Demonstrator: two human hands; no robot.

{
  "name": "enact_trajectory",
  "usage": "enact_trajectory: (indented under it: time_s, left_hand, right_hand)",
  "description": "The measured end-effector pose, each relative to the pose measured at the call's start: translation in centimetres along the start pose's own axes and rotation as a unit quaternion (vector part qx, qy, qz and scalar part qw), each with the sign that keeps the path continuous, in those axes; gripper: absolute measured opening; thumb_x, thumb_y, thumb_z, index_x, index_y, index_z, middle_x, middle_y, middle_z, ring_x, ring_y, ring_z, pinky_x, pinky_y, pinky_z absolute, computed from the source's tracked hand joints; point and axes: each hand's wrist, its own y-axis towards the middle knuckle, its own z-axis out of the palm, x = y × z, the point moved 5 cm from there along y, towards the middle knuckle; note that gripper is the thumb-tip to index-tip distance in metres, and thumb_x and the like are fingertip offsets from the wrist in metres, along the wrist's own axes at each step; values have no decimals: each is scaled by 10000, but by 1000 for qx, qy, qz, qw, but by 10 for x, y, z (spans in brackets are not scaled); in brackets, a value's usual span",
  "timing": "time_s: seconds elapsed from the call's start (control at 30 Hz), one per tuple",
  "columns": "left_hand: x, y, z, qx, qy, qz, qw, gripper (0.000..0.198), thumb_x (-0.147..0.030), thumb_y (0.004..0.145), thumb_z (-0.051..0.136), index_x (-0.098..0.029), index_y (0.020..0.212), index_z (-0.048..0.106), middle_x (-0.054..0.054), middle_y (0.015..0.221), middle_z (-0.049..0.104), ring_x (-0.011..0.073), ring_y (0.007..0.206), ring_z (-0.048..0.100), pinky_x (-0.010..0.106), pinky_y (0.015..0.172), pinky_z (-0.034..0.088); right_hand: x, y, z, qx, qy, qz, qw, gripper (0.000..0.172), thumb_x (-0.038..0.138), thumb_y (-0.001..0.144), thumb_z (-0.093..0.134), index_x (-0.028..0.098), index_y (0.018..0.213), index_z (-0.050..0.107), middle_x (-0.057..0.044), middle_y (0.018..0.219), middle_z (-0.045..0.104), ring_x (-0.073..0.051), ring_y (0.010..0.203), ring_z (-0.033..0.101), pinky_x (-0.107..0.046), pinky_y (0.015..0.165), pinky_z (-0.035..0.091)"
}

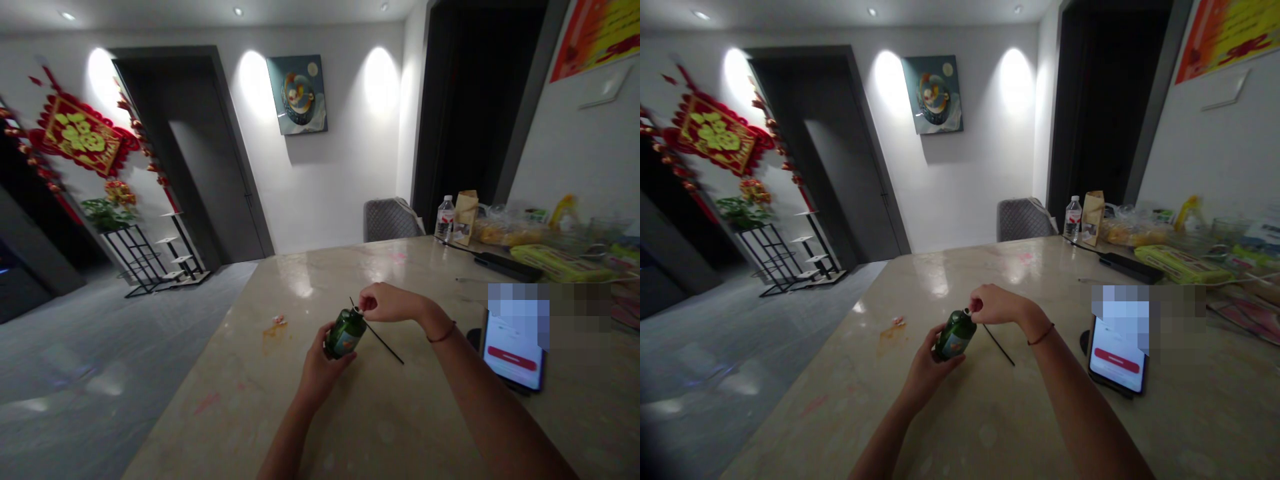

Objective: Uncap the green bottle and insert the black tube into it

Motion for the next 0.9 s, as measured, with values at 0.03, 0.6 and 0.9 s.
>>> enact_trajectory:
  time_s: [0.03, 0.6, 0.9]
  left_hand:
    - [-1, 0, -1, -1, 2, 2, 1000, 589, -234, 585, 696, -220, 1108, 424, 38, 996, 615, 169, 821, 634, 307, 753, 497]
    - [15, 7, -12, -55, 16, -13, 998, 620, -236, 572, 691, -200, 1120, 403, 44, 944, 596, 173, 796, 620, 310, 736, 481]
    - [18, 8, -13, -71, 19, -18, 997, 615, -209, 562, 686, -218, 1087, 367, 30, 917, 584, 163, 777, 611, 334, 750, 469]
  right_hand:
    - [1, 0, 0, 1, 9, -3, 1000, 123, 149, 628, 521, 128, 690, 625, -30, 636, 619, -109, 567, 521, -204, 526, 386]
    - [-41, -15, -55, -273, 166, 44, 947, 101, 267, 700, 464, 170, 685, 489, 22, 593, 508, -110, 537, 502, -227, 531, 393]
    - [-73, -6, -39, -251, -35, 144, 956, 319, 320, 785, 444, 135, 1028, 536, -63, 796, 592, -162, 728, 559, -267, 689, 407]
